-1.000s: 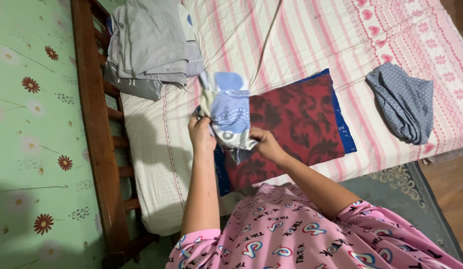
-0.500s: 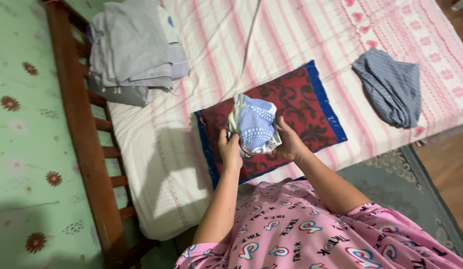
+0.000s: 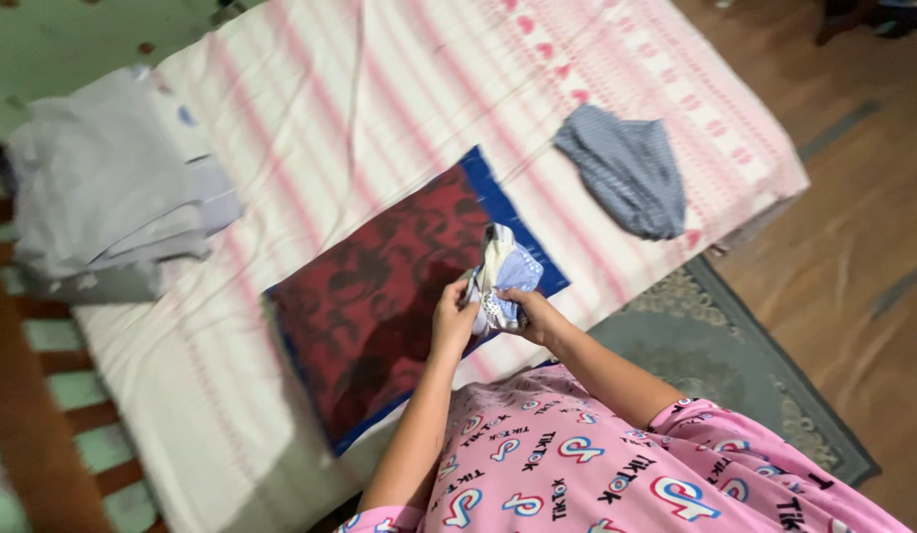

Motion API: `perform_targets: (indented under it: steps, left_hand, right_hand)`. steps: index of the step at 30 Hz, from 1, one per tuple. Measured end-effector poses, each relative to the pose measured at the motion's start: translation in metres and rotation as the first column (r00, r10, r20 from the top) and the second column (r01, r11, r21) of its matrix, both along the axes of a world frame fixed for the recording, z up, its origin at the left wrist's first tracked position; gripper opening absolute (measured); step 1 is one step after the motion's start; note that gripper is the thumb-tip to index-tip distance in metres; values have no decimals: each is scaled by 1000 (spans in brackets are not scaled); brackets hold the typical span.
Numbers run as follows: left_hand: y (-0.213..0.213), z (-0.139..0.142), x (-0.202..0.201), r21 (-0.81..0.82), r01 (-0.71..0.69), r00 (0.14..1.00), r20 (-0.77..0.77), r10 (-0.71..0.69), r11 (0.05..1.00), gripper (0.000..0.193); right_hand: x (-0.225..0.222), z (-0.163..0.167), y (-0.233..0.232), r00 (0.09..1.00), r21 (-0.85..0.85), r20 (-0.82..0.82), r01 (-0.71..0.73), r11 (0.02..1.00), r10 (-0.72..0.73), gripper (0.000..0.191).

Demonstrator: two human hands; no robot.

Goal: The person stands beside a bed and fits pillowcases onto pillows one at a time, pulling a blue patterned case over one pillow and a red patterned case over another, then places a yellow pillow on the stack. Folded linens rest on the bed nearby.

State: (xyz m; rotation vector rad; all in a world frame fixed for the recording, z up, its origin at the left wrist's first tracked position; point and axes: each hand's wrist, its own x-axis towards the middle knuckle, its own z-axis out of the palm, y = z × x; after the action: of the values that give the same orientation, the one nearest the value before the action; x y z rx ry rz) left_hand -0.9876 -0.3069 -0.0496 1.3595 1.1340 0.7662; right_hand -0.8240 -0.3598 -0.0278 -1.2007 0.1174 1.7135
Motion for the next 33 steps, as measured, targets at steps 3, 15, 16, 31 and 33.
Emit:
perform_targets:
  steps: [3,15,16,31,33]
  left_hand:
    - [-6,-1,46,-106,50,999,4,-50,993,44]
    - [-33,1,147,-330,152,988,60,-140,932,35]
    - [-34,0,145,-340,141,990,45,-134,930,35]
    - [-38,-28,34,-476,-265,962,-67,265,838,37]
    - [-38,-30,14,-491,-307,943,-39,331,816,35]
  right_hand:
    - [56,3,-7,990,-68,39,140,988,-138,40]
    - [199,32,15,846,130,-103,533,836,-523,44]
    - [196,29,17,868,109,-112,495,862,-484,44]
    - [101,-25,42,953,-13,133,-273,962,272,41]
    - [81,-29,51,942,53,104,-325,944,319,42]
